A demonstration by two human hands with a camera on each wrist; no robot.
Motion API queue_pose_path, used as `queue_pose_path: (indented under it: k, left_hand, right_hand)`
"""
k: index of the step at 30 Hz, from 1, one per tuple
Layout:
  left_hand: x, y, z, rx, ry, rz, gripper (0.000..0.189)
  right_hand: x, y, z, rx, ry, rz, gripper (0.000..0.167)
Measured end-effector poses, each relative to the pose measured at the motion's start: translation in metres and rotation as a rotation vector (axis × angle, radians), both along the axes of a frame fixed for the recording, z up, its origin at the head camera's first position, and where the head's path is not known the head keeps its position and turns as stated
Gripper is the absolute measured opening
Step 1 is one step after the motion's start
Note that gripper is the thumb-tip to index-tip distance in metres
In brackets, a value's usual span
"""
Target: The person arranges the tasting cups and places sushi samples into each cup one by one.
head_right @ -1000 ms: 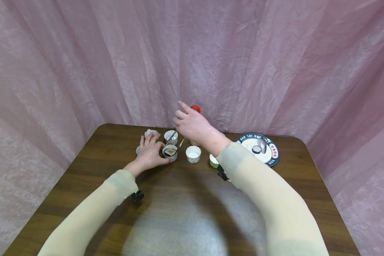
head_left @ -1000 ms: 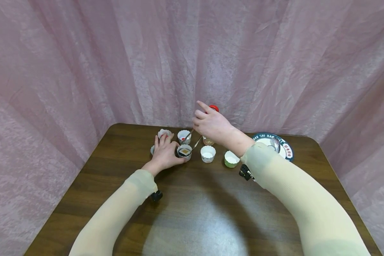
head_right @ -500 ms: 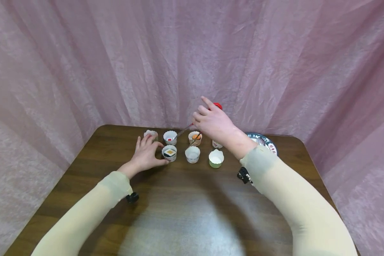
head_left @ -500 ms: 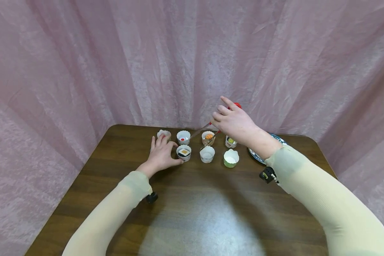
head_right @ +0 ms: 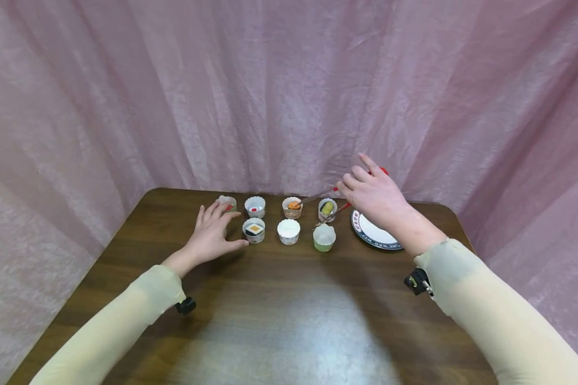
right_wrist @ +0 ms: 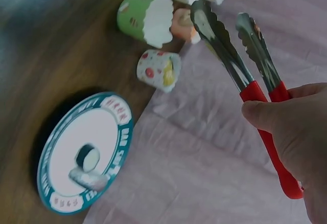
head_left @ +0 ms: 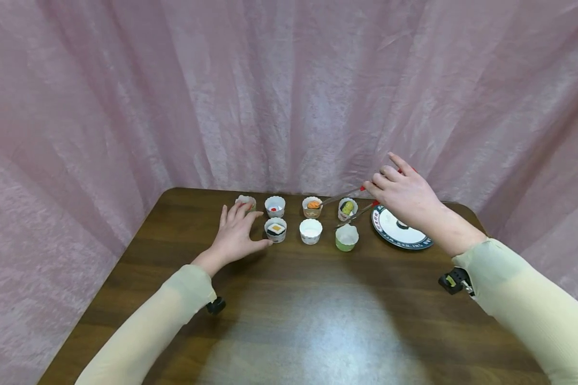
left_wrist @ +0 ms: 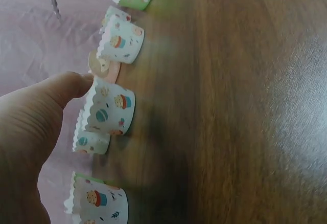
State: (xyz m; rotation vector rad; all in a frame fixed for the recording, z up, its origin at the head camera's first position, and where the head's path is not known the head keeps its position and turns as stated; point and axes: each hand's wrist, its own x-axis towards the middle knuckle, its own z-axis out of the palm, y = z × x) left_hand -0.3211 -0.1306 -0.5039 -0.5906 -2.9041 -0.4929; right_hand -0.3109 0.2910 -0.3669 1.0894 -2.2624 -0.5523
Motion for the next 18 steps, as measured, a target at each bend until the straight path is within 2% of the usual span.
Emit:
queue_pose_path:
  k: [6,15,18]
  left_hand:
    - [0.005,0.006,0.003,0.024,0.055,-0.033,0.084]
    - [0.010,0.018,0.010,0.025,0.058,-0.081,0.086]
    - [0.011,0.026,0.012,0.021,0.059,-0.096,0.088]
  right_hand:
    - [0.011,0.026,0.002,-0.030,-0.027,-0.035,0.047]
    - [0.022,0.063,0.001,-0.062,-0.058,-0.078,0.048]
    - [0.025,0.076,0.001,-0.071,-0.056,-0.078,0.044]
